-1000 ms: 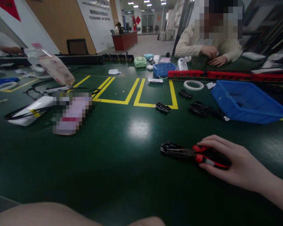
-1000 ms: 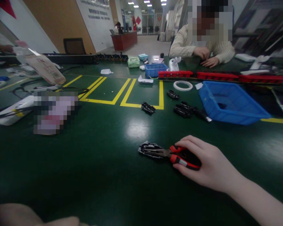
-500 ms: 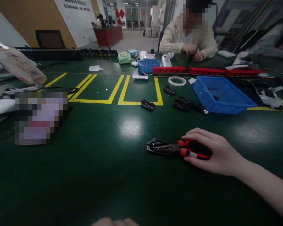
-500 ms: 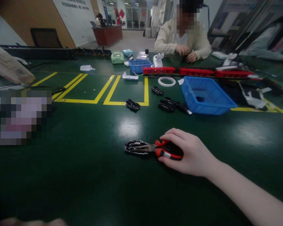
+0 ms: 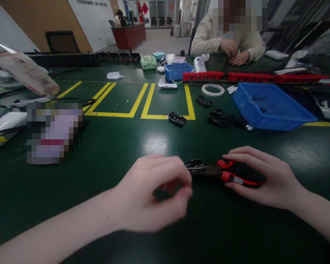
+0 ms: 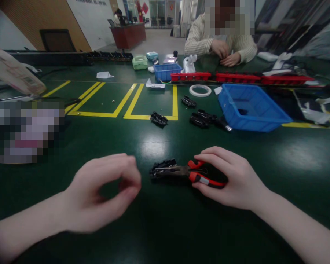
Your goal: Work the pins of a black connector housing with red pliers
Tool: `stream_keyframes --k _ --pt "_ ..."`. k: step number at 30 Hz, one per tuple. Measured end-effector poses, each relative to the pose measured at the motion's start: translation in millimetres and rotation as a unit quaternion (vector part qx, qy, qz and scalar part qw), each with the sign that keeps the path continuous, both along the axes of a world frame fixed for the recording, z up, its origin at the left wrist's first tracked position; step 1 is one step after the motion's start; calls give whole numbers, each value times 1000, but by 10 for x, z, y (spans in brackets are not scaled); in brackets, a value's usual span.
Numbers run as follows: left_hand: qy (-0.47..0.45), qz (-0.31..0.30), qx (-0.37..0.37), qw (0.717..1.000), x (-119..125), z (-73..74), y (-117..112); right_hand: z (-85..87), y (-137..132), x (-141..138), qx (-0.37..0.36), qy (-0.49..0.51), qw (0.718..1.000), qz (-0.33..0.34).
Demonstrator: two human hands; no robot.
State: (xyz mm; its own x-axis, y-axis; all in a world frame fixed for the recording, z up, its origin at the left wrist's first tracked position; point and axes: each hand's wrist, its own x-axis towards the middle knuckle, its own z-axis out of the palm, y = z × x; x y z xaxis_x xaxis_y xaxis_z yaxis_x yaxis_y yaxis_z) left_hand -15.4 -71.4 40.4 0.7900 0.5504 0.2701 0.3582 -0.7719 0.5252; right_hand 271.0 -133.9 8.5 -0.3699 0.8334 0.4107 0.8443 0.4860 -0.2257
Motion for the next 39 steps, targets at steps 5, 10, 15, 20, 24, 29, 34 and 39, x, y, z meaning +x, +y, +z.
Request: stream_keyframes --k 5,10,15,20,24,29,34,39 --pt "85 28 49 995 180 -158 308 -4 6 22 14 -14 1000 -10" --pt "124 -2 61 990 241 -287 246 -21 6 16 21 -13 1000 -11" --pt "124 -35 36 991 223 -274 259 -10 -5 11 22 -11 1000 -16" --pt "82 -68 -26 994 193 -239 279 44 -51 -9 -2 32 999 -29" --pt "63 -62 -45 995 173 -228 262 73 -77 -34 -21 60 998 -27" --pt "53 -66 -51 995 160 -236 253 69 -83 -44 -37 63 997 -16" --pt "42 -67 -60 995 151 -232 249 67 -81 -31 -42 67 997 -6" --pt "32 -69 -53 996 151 -232 249 52 -75 -35 -44 64 997 -5"
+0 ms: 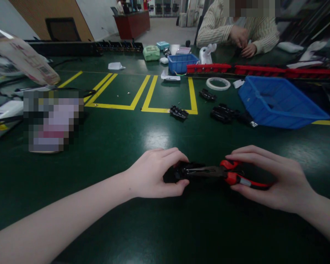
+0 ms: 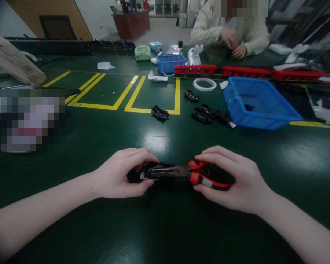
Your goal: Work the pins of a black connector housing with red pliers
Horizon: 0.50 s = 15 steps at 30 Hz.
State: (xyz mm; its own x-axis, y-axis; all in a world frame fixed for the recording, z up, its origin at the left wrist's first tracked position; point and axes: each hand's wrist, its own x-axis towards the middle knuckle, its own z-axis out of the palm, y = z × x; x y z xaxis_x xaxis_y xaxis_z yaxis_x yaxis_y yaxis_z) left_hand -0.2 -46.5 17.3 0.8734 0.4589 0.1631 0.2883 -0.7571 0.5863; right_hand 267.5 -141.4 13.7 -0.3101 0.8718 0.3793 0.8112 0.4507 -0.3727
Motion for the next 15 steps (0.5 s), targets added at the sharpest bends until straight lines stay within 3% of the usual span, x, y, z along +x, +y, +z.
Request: stream_keyframes --k 15 --pt "43 -13 -47 998 7 38 28 -21 -22 -37 -3 -12 1000 22"
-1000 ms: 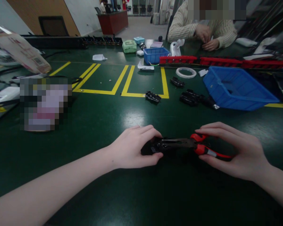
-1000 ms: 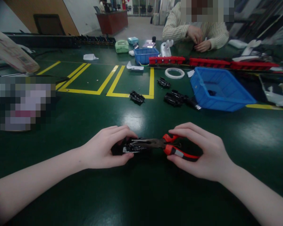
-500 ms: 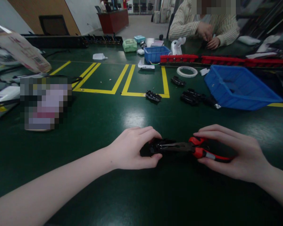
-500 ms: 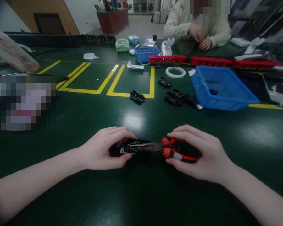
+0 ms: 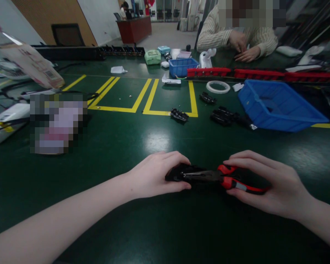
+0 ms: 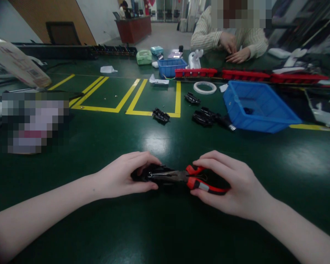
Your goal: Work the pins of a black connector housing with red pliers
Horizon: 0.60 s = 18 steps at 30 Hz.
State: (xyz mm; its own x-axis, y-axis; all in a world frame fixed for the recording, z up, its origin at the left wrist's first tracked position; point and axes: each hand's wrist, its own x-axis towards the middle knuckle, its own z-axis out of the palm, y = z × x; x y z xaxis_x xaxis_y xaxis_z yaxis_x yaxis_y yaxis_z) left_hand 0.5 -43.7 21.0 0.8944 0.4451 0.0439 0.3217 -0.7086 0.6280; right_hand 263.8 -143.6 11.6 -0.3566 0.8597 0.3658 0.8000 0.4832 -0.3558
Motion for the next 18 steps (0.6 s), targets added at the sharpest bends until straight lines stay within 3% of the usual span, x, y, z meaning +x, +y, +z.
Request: stream_keyframes --k 6,18 --pt "23 -43 58 997 16 -35 3 -27 -2 1 16 -9 1000 0" --pt "34 -60 73 995 9 -35 5 -20 29 24 10 18 1000 18"
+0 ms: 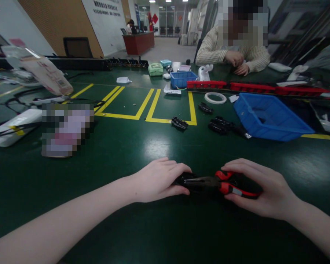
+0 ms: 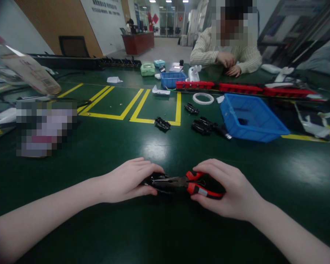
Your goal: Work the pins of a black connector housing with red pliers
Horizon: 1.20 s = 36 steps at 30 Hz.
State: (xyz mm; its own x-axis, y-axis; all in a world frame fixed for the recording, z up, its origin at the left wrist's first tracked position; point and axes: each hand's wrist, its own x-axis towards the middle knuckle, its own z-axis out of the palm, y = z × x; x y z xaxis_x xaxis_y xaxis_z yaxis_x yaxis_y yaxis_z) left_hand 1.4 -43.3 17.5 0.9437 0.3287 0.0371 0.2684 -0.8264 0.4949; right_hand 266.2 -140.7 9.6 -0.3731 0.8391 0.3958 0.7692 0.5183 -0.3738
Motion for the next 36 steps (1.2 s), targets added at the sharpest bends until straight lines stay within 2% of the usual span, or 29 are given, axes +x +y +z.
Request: stream_keyframes --k 11,19,28,36 --pt "-21 -17 47 999 16 -44 0 39 -2 -86 -2 -40 998 42" --pt "-10 -35 88 995 43 -71 0 35 50 23 40 -74 994 75" --pt "-25 -37 68 997 2 -72 16 13 87 119 72 -113 987 84" --pt "-32 -36 53 997 4 -80 22 0 103 115 59 -83 991 82"
